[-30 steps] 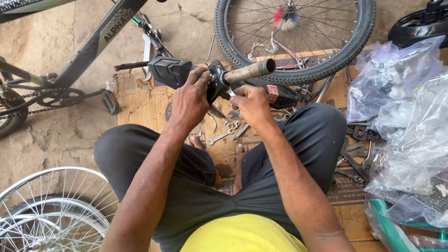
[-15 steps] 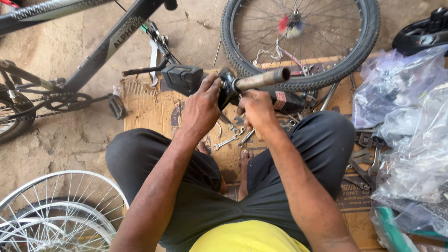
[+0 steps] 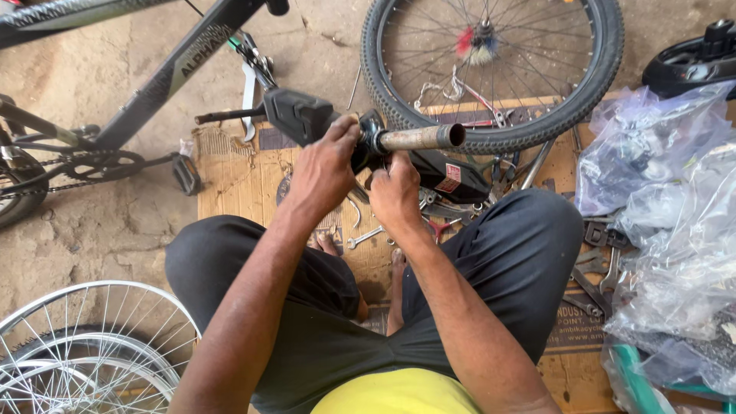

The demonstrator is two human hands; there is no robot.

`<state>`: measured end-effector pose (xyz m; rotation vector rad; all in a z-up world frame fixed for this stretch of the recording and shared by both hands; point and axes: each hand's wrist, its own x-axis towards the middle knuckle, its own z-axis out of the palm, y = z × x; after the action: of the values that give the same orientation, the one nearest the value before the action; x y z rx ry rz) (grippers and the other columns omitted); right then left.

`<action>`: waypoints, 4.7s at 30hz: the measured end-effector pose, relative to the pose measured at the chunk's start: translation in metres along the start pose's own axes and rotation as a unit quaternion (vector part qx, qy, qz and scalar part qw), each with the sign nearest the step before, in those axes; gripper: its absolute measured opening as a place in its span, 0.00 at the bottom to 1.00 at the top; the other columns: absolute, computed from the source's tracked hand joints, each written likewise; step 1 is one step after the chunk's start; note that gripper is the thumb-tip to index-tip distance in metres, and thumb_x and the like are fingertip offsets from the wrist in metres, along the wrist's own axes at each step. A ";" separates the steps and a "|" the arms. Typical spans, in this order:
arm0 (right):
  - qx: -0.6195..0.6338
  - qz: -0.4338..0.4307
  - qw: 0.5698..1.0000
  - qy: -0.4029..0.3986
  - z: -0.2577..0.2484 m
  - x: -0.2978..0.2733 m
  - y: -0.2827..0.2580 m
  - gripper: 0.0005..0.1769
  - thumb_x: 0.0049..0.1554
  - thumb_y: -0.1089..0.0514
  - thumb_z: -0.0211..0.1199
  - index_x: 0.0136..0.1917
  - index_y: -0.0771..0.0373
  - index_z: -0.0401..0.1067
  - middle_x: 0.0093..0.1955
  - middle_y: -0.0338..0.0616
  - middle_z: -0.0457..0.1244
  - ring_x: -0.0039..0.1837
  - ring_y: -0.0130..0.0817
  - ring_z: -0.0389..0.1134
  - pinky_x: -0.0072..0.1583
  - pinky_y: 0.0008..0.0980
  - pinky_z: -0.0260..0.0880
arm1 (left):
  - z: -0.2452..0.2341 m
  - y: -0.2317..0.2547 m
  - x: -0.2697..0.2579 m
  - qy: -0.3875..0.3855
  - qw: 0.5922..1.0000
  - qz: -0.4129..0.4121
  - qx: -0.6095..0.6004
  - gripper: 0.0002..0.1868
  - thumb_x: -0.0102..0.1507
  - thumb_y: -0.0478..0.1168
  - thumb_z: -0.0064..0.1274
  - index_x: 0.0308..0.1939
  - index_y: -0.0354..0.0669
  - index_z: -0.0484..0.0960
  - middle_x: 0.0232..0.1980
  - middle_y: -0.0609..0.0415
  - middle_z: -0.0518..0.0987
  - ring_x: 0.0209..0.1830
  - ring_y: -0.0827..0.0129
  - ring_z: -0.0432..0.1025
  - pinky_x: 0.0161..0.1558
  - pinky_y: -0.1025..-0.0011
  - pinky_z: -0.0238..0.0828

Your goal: The person disassembles a bicycle front fork by removing a black plastic cover and unscrewing the headset components. They then insert a new fork into the bicycle frame's head tube and adjust the headset parts. The person works on the floor surrounded by tools and bicycle parts.

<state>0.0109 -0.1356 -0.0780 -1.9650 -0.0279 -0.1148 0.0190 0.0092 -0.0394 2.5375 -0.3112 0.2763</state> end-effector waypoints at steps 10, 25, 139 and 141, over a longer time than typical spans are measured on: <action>0.151 0.111 0.981 0.048 0.032 -0.028 -0.006 0.23 0.55 0.73 0.50 0.65 0.75 0.63 0.59 0.57 0.67 0.54 0.44 0.74 0.53 0.42 0.75 | -0.014 -0.002 0.000 -0.022 0.995 -0.031 -0.093 0.18 0.66 0.30 0.45 0.59 0.35 0.80 0.68 0.49 0.75 0.53 0.46 0.77 0.52 0.56 0.73; 0.399 0.216 0.891 0.026 0.017 -0.020 -0.029 0.17 0.52 0.69 0.53 0.56 0.71 0.68 0.45 0.42 0.65 0.41 0.26 0.62 0.41 0.28 0.64 | -0.005 0.009 -0.029 0.039 0.989 -0.059 -0.133 0.21 0.69 0.41 0.53 0.62 0.29 0.76 0.70 0.42 0.73 0.63 0.45 0.73 0.60 0.58 0.71; 0.474 0.126 0.856 -0.162 -0.008 0.089 -0.002 0.07 0.61 0.67 0.54 0.51 0.64 0.59 0.43 0.51 0.66 0.37 0.37 0.72 0.34 0.32 0.75 | -0.031 -0.033 0.004 -0.006 0.996 -0.081 -0.027 0.33 0.49 0.37 0.64 0.58 0.30 0.79 0.68 0.50 0.74 0.53 0.49 0.77 0.58 0.58 0.73; 0.441 0.115 0.874 -0.168 -0.011 0.089 -0.004 0.12 0.60 0.69 0.56 0.56 0.61 0.60 0.44 0.49 0.65 0.39 0.35 0.72 0.35 0.30 0.75 | -0.030 -0.030 0.002 -0.004 0.996 -0.082 -0.039 0.33 0.49 0.37 0.63 0.59 0.29 0.78 0.69 0.49 0.73 0.53 0.50 0.77 0.57 0.59 0.73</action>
<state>0.0983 -0.1469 -0.0617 -1.0340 -0.0610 0.3501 0.0256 0.0498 -0.0288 2.4704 -0.1131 0.1884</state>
